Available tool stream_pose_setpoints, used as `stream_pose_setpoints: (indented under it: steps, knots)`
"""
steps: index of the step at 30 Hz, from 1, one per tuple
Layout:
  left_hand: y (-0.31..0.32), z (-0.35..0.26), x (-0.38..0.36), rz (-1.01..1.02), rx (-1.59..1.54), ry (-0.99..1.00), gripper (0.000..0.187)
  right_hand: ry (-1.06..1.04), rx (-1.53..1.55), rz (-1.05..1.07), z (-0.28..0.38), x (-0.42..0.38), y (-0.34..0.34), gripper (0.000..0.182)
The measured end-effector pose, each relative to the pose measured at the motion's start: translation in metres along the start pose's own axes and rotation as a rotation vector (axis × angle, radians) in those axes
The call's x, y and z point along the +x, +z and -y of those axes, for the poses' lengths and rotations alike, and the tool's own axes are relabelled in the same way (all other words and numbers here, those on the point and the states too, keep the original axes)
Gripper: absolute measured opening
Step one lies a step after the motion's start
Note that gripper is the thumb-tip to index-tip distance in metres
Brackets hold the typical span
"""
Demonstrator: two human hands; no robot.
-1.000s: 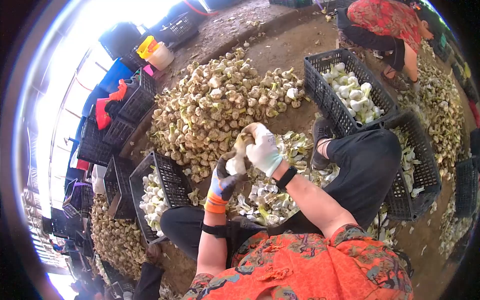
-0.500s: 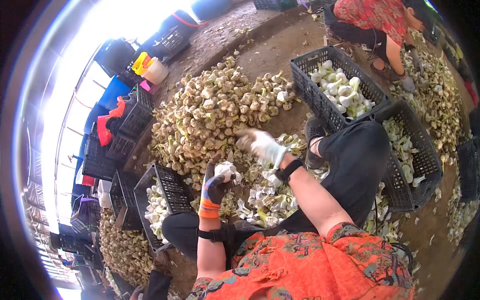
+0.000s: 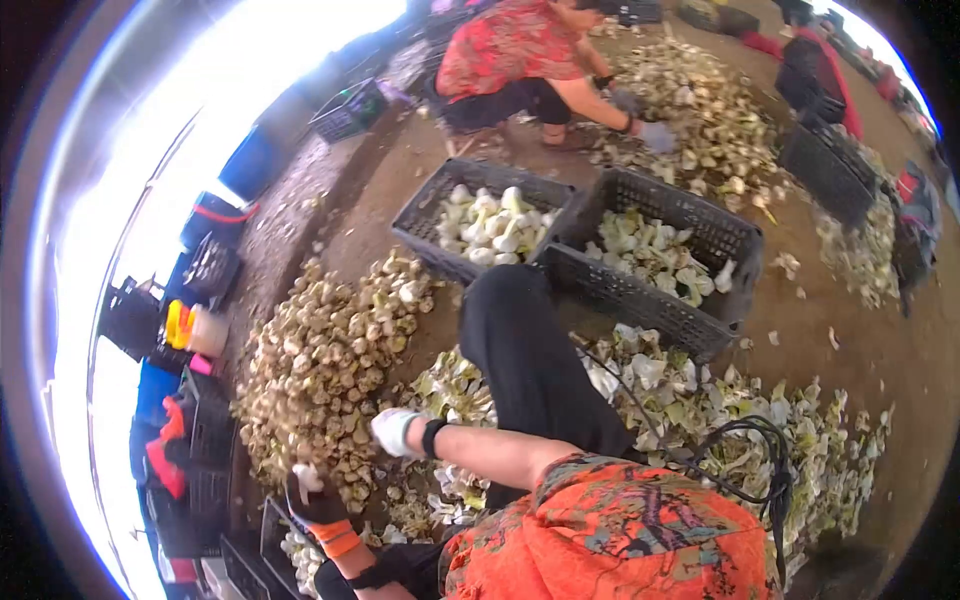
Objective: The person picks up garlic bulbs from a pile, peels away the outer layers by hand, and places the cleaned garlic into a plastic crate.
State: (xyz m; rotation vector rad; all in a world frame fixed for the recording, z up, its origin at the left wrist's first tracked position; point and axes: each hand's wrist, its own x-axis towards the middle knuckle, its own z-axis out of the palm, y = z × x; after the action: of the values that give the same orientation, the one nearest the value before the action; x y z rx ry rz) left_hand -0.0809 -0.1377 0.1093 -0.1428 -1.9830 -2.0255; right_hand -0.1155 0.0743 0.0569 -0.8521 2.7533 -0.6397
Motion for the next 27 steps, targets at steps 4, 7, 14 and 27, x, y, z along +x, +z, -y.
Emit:
stream_pose_setpoints:
  steps: [4, 7, 14, 27]
  knots:
    - [0.020, -0.024, 0.016, 0.088, -0.140, -0.267, 0.041, -0.154, 1.166, -0.041, 0.020, 0.025, 0.008, 0.028]
    - [0.045, -0.006, 0.011, 0.165, 0.029, 0.053, 0.056, -0.201, 2.374, -0.070, 0.025, 0.018, -0.051, 0.026]
    - [0.009, -0.020, 0.034, -0.112, -0.284, 0.030, 0.053, -0.957, 2.360, -1.268, -0.076, -0.116, -0.227, 0.025]
    - [0.050, 0.162, 0.079, 0.204, 0.840, -0.012, 0.066, -0.185, 1.363, -0.562, -0.206, 0.025, -0.259, 0.034]
